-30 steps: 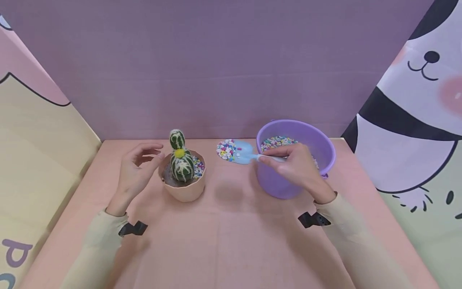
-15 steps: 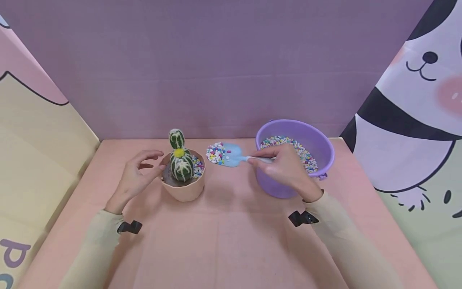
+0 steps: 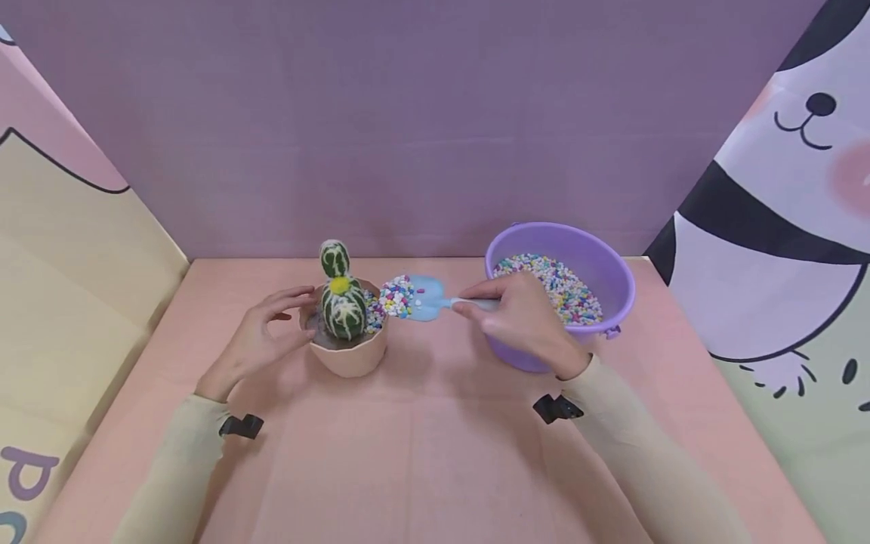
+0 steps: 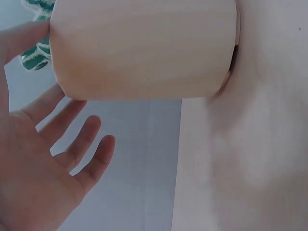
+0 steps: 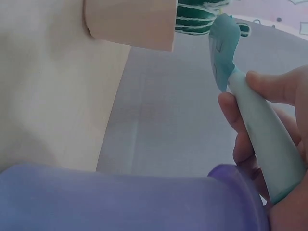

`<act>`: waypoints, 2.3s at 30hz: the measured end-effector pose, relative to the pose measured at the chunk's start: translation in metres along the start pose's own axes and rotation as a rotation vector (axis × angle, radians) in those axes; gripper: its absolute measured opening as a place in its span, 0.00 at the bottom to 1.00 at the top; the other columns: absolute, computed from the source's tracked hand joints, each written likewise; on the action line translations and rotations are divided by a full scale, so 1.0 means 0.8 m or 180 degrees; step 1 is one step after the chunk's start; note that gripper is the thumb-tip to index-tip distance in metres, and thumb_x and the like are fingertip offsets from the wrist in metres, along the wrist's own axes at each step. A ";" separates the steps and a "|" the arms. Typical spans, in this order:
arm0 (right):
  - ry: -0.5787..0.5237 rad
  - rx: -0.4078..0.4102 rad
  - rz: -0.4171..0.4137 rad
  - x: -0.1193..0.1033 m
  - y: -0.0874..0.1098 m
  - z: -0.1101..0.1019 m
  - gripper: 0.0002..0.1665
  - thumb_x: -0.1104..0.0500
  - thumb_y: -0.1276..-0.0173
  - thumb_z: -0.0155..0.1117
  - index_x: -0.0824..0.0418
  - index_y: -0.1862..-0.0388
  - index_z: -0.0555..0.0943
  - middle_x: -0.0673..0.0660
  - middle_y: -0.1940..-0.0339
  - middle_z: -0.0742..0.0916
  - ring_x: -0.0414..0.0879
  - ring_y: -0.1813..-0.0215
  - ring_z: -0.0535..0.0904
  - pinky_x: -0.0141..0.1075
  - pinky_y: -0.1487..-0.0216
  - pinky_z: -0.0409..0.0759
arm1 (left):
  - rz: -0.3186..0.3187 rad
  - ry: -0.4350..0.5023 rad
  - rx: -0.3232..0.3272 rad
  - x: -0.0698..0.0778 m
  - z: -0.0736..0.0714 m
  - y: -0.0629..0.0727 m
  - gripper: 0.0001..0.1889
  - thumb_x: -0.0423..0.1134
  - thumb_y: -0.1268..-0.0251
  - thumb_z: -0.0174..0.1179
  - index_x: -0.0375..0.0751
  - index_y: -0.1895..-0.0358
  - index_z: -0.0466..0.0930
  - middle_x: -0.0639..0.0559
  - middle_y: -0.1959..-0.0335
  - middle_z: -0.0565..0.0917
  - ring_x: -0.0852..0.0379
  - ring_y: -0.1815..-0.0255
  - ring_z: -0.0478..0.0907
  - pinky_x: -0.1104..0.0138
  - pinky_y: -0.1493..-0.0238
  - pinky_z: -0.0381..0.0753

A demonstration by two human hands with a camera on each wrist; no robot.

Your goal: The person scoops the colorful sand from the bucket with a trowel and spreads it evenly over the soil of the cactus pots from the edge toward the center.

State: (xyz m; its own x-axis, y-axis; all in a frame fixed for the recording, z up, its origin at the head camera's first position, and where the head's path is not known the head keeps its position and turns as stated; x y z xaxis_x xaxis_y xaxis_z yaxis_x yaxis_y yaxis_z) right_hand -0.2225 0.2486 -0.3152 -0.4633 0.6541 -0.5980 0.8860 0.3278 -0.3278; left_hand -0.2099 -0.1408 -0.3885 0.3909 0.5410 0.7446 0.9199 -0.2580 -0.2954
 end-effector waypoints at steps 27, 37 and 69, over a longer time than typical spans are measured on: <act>0.0744 -0.0256 -0.0505 -0.038 -0.019 0.023 0.07 0.50 0.36 0.78 0.50 0.63 0.96 0.44 0.70 0.94 0.36 0.82 0.73 0.34 0.75 0.66 | -0.0074 -0.0280 -0.0088 0.002 -0.007 0.007 0.20 0.46 0.49 0.84 0.46 0.52 0.93 0.46 0.25 0.79 0.37 0.23 0.71 0.37 0.23 0.67; 0.0789 -0.0239 -0.0555 -0.040 -0.019 0.020 0.08 0.51 0.37 0.78 0.52 0.63 0.96 0.46 0.69 0.95 0.35 0.82 0.73 0.34 0.73 0.68 | -0.0097 -0.0400 -0.0055 0.008 -0.006 0.006 0.16 0.46 0.55 0.87 0.49 0.67 0.90 0.46 0.32 0.81 0.41 0.31 0.76 0.40 0.28 0.73; 0.0831 -0.0359 -0.0444 -0.048 -0.023 0.016 0.09 0.50 0.37 0.79 0.50 0.61 0.96 0.45 0.68 0.95 0.37 0.80 0.77 0.36 0.71 0.71 | -0.0005 -0.0246 -0.0238 0.006 -0.009 -0.003 0.18 0.43 0.51 0.85 0.48 0.65 0.82 0.44 0.24 0.77 0.39 0.23 0.74 0.41 0.31 0.76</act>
State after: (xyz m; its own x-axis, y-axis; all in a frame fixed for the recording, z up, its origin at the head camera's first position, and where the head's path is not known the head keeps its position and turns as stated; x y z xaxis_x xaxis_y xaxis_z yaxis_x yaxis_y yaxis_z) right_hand -0.2217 0.2089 -0.2955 -0.5729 0.7458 -0.3401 0.8176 0.4906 -0.3014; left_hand -0.2102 -0.1436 -0.3798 0.3933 0.6008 0.6959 0.9167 -0.3146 -0.2465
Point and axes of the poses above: each hand's wrist, its own y-axis away from the middle knuckle, its own z-axis out of the palm, x = y × z, the point moved 4 cm from there along -y, towards the middle knuckle
